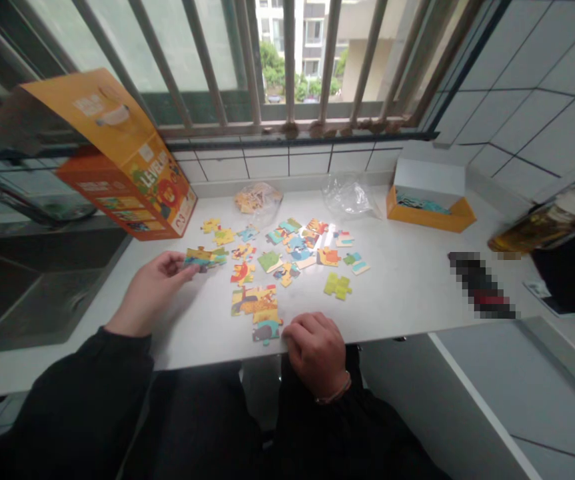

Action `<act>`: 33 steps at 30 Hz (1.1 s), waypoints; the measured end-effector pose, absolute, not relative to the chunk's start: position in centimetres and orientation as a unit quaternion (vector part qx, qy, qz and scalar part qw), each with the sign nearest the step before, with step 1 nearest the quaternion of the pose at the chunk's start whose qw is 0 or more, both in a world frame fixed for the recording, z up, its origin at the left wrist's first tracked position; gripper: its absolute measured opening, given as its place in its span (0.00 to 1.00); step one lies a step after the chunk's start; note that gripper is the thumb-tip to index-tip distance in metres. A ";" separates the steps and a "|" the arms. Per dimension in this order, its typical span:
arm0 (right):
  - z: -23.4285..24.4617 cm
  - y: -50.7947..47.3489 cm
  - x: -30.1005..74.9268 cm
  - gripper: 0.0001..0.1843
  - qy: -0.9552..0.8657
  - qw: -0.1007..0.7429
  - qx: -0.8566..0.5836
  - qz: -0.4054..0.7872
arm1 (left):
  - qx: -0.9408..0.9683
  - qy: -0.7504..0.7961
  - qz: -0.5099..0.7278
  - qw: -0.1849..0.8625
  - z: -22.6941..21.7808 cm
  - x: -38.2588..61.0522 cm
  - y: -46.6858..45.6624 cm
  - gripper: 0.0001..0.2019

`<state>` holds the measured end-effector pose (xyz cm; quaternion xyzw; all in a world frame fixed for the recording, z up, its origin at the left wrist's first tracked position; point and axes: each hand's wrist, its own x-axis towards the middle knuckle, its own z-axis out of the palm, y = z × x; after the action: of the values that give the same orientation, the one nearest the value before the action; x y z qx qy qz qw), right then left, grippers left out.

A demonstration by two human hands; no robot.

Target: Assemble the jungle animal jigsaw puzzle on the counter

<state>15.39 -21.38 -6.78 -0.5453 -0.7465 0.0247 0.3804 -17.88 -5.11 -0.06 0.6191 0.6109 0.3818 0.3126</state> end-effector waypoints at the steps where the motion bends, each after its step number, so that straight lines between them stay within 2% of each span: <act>1: -6.8 -21.4 15.4 0.10 -0.746 0.380 -0.546 0.027 | 0.604 0.591 0.386 0.370 -0.3 -17.2 -6.9 0.26; 4: -7.0 -21.4 15.5 0.10 -0.746 0.377 -0.548 0.034 | 0.585 0.556 0.362 0.467 -1.1 -14.5 -12.5 0.29; 7: -7.0 -21.5 15.5 0.10 -0.750 0.373 -0.545 0.032 | 0.585 0.561 0.329 0.485 -2.2 -12.1 -16.6 0.32; 13: -6.9 -21.5 15.5 0.11 -0.753 0.368 -0.545 0.026 | 0.591 0.612 0.293 0.436 -2.8 -10.5 -18.3 0.21; 20: -7.0 -21.5 15.5 0.11 -0.751 0.367 -0.548 0.028 | 0.644 0.600 0.241 0.408 -2.1 -10.6 -18.0 0.25; 26: -7.0 -21.5 15.5 0.10 -0.752 0.365 -0.548 0.024 | 0.725 0.568 0.230 0.314 -2.0 -10.8 -18.2 0.16; 33: -6.9 -21.5 15.6 0.10 -0.755 0.368 -0.542 0.022 | 0.786 0.515 0.205 0.272 -1.8 -11.7 -18.4 0.17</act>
<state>15.58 -21.47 -6.93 -0.5424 -0.7549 0.0224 0.3679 -11.69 -18.41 -1.84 0.7862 0.5154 0.2052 0.2723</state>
